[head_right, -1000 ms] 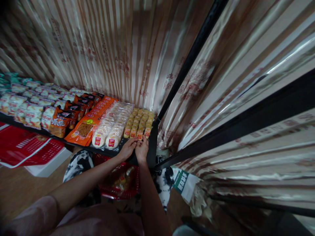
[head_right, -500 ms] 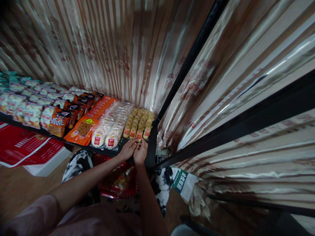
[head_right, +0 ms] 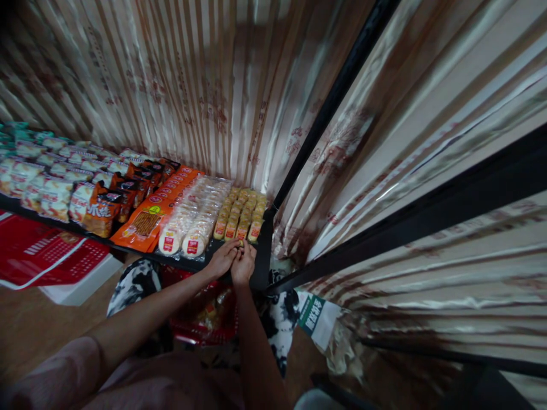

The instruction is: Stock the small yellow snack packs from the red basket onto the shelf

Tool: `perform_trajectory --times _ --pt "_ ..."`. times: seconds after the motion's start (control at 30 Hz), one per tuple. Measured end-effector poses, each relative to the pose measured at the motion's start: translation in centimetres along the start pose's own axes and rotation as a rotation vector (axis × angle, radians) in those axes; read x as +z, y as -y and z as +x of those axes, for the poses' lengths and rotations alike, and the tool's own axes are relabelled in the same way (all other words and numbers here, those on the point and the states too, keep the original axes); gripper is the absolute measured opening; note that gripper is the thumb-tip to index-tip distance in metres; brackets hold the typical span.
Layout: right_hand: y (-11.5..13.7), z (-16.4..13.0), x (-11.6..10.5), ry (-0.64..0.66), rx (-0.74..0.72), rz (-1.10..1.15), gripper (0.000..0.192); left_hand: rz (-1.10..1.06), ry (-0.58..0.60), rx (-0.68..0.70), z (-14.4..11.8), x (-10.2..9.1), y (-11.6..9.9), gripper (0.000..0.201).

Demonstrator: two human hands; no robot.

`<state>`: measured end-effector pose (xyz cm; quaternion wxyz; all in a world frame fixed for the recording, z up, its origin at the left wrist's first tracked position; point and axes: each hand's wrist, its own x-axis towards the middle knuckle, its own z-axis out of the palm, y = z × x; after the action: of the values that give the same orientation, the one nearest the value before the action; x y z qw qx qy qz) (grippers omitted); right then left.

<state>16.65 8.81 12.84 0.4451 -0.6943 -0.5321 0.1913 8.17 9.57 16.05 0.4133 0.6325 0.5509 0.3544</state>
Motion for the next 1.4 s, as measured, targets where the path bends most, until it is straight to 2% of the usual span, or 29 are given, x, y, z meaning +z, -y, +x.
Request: perform_trajectory --times 0.17,0.33,0.67,0.9,1.17,1.4 --pt "-0.2 -0.1 0.1 -0.011 -0.015 -0.004 0.044 0.015 -0.004 0.028 -0.4 -0.1 -0.3 0.036" --pt "-0.4 -0.1 0.2 0.018 0.016 -0.046 0.043 0.040 0.047 0.001 -0.2 0.1 -0.2 0.038" --pt "0.4 -0.4 -0.2 -0.062 -0.037 -0.058 0.035 0.060 -0.031 0.039 -1.3 -0.2 0.4 0.029" --pt "0.9 -0.7 -0.4 -0.122 -0.108 0.100 0.032 0.115 -0.068 0.021 -2.5 -1.1 0.4 0.026" --pt "2.3 -3.6 -1.1 -0.094 -0.135 0.178 0.031 0.087 -0.013 0.045 -5.1 -1.2 1.5 0.026" --pt "2.3 -6.0 -1.9 -0.028 -0.192 0.198 0.031 0.093 -0.032 0.100 -7.3 -1.2 2.0 0.023"
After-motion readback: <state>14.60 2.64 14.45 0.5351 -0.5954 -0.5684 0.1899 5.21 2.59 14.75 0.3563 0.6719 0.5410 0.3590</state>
